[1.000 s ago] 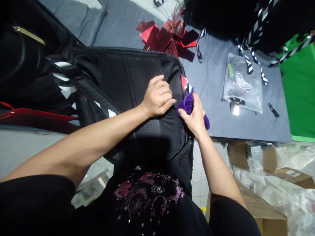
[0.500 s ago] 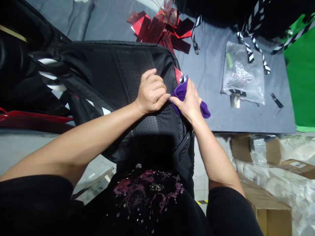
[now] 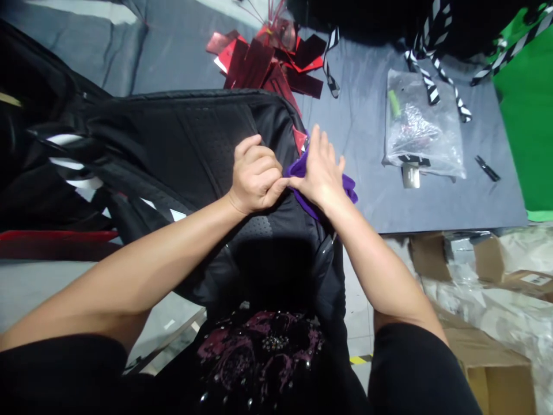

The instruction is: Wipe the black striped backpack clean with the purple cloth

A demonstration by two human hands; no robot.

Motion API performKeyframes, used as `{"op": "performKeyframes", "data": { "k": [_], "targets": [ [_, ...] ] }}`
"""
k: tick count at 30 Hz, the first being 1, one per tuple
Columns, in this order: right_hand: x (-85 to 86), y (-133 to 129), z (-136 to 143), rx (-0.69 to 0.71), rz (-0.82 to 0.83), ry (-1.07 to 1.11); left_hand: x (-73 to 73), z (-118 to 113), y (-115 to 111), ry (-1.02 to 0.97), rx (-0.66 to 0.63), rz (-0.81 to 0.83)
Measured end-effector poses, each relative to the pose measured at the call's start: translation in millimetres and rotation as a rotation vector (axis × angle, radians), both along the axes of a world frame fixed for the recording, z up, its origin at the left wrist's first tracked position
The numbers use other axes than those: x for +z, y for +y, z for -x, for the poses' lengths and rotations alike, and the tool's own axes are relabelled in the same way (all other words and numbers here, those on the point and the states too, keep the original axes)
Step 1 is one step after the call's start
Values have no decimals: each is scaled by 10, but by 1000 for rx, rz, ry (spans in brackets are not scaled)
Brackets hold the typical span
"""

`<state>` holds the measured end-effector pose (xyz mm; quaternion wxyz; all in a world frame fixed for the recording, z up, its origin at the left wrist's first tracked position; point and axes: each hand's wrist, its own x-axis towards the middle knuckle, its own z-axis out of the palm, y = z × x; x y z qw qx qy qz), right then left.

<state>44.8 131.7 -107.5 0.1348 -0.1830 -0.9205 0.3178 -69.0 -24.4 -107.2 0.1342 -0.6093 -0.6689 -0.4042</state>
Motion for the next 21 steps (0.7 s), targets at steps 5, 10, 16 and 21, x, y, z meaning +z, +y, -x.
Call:
{"op": "performKeyframes", "data": {
  "k": [5, 10, 16, 21],
  "targets": [
    [39, 13, 56, 22, -7, 39, -9, -3, -2, 51, -9, -21],
    [79, -62, 73, 13, -35, 23, -9, -16, -9, 85, 11, -35],
    [347, -242, -435, -106, -127, 63, 4, -4, -10, 71, 17, -47],
    [519, -382, -692, -188, -288, -16, -4, 5, 7, 49, 35, -43]
  ]
}}
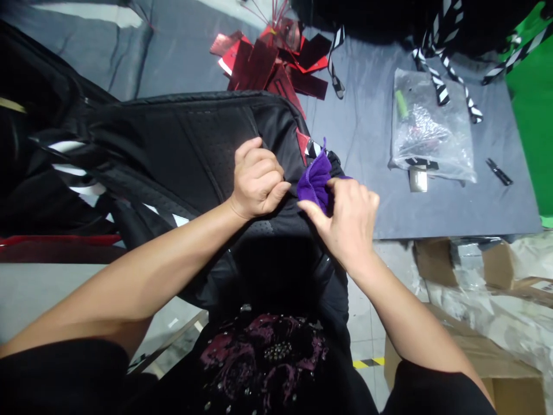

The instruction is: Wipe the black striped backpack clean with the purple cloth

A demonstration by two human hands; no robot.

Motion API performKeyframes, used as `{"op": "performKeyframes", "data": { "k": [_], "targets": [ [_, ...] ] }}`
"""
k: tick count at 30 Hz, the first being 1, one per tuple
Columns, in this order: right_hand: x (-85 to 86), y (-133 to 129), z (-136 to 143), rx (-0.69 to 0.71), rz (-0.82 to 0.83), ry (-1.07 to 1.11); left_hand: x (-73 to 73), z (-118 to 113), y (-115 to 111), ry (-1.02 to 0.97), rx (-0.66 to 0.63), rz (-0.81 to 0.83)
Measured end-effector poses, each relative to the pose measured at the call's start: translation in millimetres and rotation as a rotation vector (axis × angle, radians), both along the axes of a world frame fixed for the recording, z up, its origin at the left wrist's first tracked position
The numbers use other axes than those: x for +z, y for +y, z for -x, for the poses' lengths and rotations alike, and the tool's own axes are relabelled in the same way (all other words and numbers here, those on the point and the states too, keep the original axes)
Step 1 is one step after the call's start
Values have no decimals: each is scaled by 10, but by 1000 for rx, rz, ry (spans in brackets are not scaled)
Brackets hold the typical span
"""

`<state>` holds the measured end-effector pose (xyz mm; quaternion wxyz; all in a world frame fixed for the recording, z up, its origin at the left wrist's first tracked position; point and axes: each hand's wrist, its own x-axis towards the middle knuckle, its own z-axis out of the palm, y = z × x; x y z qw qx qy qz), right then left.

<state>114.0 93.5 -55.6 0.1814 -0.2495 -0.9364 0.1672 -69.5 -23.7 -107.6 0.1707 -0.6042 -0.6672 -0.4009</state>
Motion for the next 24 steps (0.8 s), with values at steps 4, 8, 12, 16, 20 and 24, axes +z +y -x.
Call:
{"op": "performKeyframes", "data": {
  "k": [4, 8, 12, 16, 20, 24],
  "targets": [
    [-12, -69, 65, 126, -41, -20, 31, -18, -24, 30, -5, -33],
    [37, -35, 62, 29, 390, 350, 107, -55, -60, 118, -9, -93],
    [39, 4, 34, -21, 827, 462, 154, -80, -55, 154, 10, -118],
    [-46, -51, 140, 56, 520, 279, 156, -71, -41, 164, -5, -123],
    [-70, -43, 212, 74, 141, 135, 165, -64, -42, 179, 5, -99],
    [-49, 86, 66, -73, 322, 386, 186, -70, -36, 190, 12, -81]
  ]
}}
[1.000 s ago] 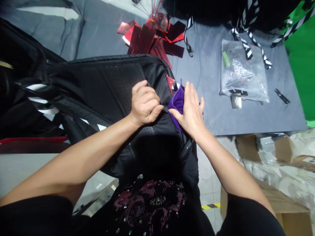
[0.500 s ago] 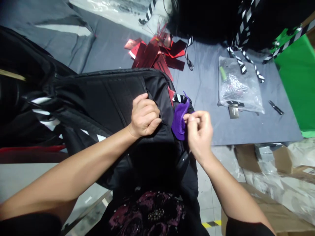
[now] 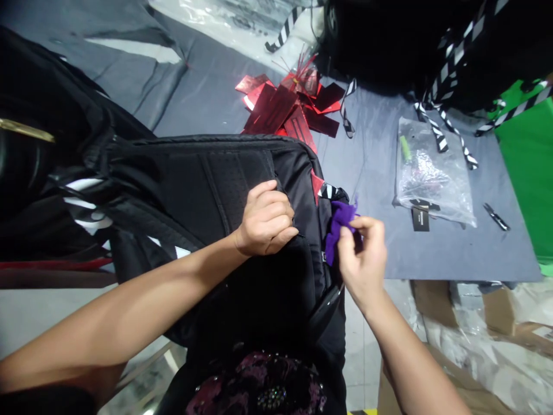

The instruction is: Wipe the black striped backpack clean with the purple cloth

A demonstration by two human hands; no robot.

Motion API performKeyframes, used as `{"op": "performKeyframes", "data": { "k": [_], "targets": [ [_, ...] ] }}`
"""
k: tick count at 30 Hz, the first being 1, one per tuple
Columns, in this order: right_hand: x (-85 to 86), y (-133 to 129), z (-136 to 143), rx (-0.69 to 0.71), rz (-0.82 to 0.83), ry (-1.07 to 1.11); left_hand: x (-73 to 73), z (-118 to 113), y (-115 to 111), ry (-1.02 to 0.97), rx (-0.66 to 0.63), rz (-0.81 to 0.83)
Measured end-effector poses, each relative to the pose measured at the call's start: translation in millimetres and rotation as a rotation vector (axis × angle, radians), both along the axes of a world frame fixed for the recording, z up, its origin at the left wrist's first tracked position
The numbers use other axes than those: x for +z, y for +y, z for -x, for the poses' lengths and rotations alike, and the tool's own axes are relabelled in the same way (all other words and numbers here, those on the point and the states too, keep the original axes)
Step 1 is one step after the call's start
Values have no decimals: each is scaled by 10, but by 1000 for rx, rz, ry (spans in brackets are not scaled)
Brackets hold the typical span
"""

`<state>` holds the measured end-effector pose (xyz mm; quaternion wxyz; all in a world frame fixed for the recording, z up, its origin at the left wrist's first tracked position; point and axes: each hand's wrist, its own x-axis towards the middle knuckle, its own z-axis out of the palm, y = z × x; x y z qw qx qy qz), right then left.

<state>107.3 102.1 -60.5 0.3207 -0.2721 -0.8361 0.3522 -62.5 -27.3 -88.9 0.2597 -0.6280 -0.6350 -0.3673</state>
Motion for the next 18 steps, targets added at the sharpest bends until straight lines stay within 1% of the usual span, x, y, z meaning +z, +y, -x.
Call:
{"op": "performKeyframes", "data": {
  "k": [1, 2, 3, 5, 7, 9, 12, 14, 15, 18],
  "targets": [
    [2, 20, -46, -27, 44, 53, 2, 0, 4, 3, -2, -4],
    [3, 25, -82, -18, 67, 74, 2, 1, 9, 6, -1, -9],
    [1, 12, -103, 32, 64, 56, 0, 3, 15, 9, 0, -16],
    [-4, -62, -80, 202, -25, -64, -13, 9, 26, 11, 9, -21],
    [-7, -171, 35, 365, -166, -208, -35, 18, 34, 10, 18, -24],
    [-3, -266, 201, 442, -258, -309, -65, 28, 35, 18, 16, -35],
    [5, -299, 357, 467, -298, -393, -118, 36, 31, 9, 28, -1],
    [15, -251, 314, 467, -314, -419, -148, 34, 30, -40, 38, 76],
    [21, -219, 258, 444, -322, -421, -158, 32, 32, -74, 38, 122],
    [21, -161, 103, 301, -343, -391, -181, 35, 48, -161, 17, 206]
  ]
}}
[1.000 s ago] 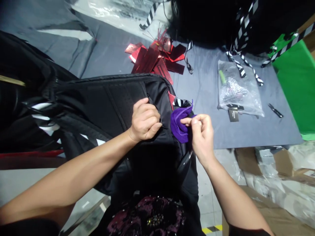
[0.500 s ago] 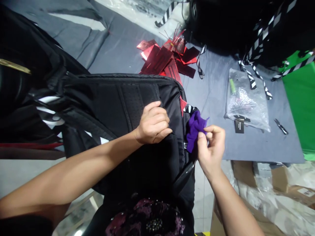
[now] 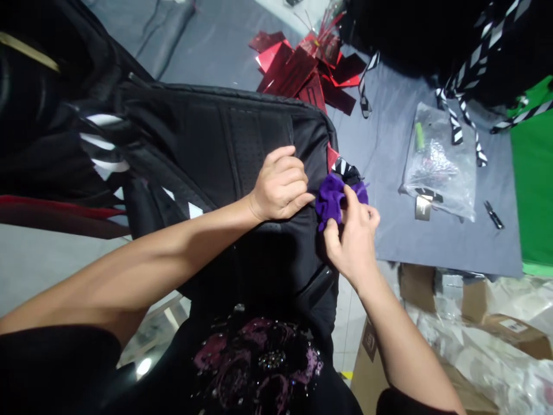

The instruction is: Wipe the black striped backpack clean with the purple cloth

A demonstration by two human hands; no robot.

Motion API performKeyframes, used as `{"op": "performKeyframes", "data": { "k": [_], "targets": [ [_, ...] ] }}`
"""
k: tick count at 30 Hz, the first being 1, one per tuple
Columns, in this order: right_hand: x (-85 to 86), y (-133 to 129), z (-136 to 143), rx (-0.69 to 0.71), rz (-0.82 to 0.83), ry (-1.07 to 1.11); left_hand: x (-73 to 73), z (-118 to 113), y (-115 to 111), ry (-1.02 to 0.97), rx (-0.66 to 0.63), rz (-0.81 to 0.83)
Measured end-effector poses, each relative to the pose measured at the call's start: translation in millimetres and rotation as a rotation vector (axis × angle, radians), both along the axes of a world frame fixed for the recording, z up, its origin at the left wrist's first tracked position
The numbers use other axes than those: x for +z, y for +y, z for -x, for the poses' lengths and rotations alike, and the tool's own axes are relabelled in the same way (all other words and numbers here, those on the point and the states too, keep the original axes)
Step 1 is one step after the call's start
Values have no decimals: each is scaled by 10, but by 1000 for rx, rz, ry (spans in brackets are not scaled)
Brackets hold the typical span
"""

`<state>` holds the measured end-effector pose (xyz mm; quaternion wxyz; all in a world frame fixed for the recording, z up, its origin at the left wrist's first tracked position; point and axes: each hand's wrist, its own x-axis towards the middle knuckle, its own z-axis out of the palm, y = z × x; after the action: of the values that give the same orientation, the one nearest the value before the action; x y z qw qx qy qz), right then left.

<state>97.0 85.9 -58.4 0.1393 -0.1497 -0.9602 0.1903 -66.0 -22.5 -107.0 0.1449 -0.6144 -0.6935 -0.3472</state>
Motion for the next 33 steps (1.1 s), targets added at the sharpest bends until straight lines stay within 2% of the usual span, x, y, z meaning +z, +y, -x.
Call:
{"op": "performKeyframes", "data": {
  "k": [6, 11, 13, 19, 22, 24, 33],
  "targets": [
    [-176, -195, 11, -28, -57, 54, -44, 36, 27, -80, -49, -39],
    [-350, -244, -355, -58, -50, 85, -56, 44, 50, -51, -41, -12],
    [-385, -249, -422, -64, -36, 114, -55, 48, 62, -34, -35, -2],
    [-371, -308, -189, -5, -123, -6, -37, 47, 76, 79, 26, -19],
    [-355, -265, -163, -1, -12, -35, -23, 38, 70, 158, 63, -48],
    [-350, -231, -175, -3, 65, -44, -20, 33, 62, 142, 59, -33],
    [-319, -172, -95, -23, 136, 65, -47, 36, 38, 132, 17, -100]
  ]
}}
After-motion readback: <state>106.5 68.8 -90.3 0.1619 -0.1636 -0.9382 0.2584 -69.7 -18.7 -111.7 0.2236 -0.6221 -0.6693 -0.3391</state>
